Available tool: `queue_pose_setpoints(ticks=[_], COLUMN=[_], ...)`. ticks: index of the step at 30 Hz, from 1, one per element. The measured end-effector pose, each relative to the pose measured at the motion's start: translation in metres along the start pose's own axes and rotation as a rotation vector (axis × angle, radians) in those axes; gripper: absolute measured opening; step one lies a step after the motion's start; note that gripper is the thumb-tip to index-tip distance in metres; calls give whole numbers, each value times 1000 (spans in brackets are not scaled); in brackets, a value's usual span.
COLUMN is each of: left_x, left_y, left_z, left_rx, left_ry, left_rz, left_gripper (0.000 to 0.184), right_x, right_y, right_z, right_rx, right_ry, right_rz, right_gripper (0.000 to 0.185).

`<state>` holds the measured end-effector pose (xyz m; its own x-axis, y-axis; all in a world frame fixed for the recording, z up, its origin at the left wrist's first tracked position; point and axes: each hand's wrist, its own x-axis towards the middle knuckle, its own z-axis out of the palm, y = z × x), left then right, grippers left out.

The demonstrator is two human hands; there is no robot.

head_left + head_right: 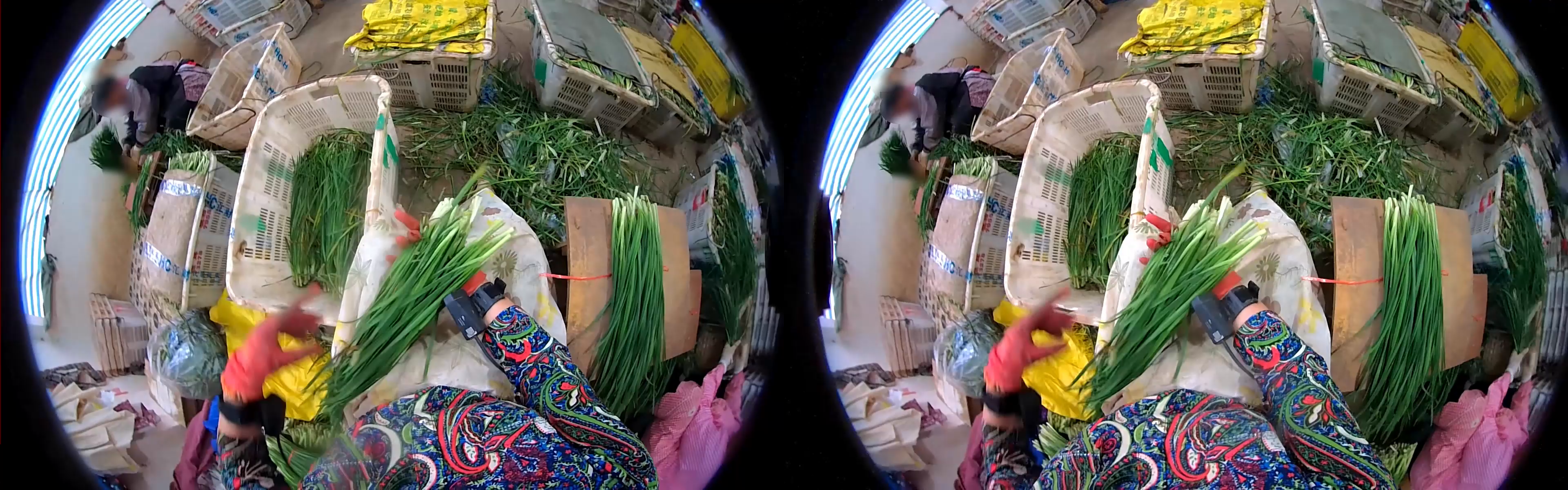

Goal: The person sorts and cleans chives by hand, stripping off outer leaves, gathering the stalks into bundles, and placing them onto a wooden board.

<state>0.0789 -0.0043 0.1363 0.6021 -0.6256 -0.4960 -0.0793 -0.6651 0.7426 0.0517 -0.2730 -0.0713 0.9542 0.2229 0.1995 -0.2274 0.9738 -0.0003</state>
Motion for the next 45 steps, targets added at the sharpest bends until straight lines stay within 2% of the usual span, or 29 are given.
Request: queue_pose_setpoints(ticks=[2, 3, 4, 5, 6, 8, 9, 11, 13, 14, 15, 17, 19, 21, 22, 23, 25, 28, 31, 32, 33, 34, 35, 36, 37, 39, 41, 43, 45], left_x=[39, 56, 78, 101, 124, 121, 101, 92, 75, 69, 60, 41, 18, 8, 6, 4, 0, -4, -8, -9, -10, -11, -12, -12, -11, -9, -10, -6, -4], left_y=[-27, -44, -58, -73, -101, -78, -41, -45, -58, -73, -82, -99, -73, -65, -66, -68, -68, -59, -58, -62, -60, -57, -55, -56, -58, -51, -29, -41, -30], left_z=[-16, -8, 5, 21, 47, 64, 55, 70, 86, 85, 81, 84, 74, 74, 76, 80, 84, 85, 88, 90, 89, 87, 86, 86, 87, 83, 77, 84, 81], left_rx=[-283, -482, -676, -868, -845, -158, 501, -460, -1450, -1374, -1368, -1044, -885, -908, -962, -1014, -1068, -1043, -964, -998, -942, -888, -834, -857, -880, -828, -695, -815, -790], left_ry=[-62, -180, -305, -440, -401, -423, -442, -705, -865, -800, -807, -584, -494, -445, -436, -427, -413, -404, -376, -385, -381, -377, -373, -378, -383, -359, -308, -313, -288], left_rz=[-20, 34, 92, 146, -10, -104, -28, -90, -148, -254, -238, -213, -171, -224, -239, -252, -278, -302, -245, -264, -256, -247, -238, -246, -253, -243, -217, -215, -233], left_gripper=[72, 72, 72, 73, 66, 55, 51, 56, 63, 73, 70, 77, 71, 69, 69, 68, 68, 67, 65, 64, 64, 64, 64, 63, 61, 59, 56, 55, 56], right_x=[5, 11, 13, 13, 15, 15, 13, 13, 3, -2, -10, -37, -51, -56, -50, -49, -36, -33, -28, -37, -32, -29, -27, -23, -32, -56, -49, -40, -30], right_y=[5, 7, 10, 13, 13, 13, 13, 0, -19, -36, -52, -79, -81, -84, -78, -66, -42, -31, -39, -58, -80, -109, -138, -171, -203, -234, -190, -112, -82], right_z=[11, 30, 51, 81, 89, 118, 139, 120, 121, 114, 104, 93, 108, 109, 121, 135, 179, 157, 165, 140, 147, 146, 146, 136, 135, 116, 121, 123, 132], right_rx=[33, 48, 63, -21, -69, -205, -294, -66, -179, -268, -357, -420, -396, -1010, -1238, -1290, -1777, -1621, -1762, -1634, -1552, -1534, -1459, -1124, -885, -614, -697, -850, -1107], right_ry=[-62, -97, 0, 11, 38, 187, 304, 124, 336, 390, 441, 420, 328, 404, 372, 398, 476, 658, 612, 436, 329, 361, 596, 768, 824, 856, 757, 741, 667], right_rz=[19, 23, 13, -17, 28, 65, 69, 76, 43, 29, 23, 82, 226, 399, 443, 468, 469, 497, 404, 129, -45, -233, -471, -728, -778, -308, 168, 188, 546], right_gripper=[70, 72, 60, 61, 62, 65, 69, 69, 75, 79, 83, 88, 79, 72, 64, 56, 41, 28, 26, 27, 25, 22, 18, 20, 33, 46, 44, 43, 36])
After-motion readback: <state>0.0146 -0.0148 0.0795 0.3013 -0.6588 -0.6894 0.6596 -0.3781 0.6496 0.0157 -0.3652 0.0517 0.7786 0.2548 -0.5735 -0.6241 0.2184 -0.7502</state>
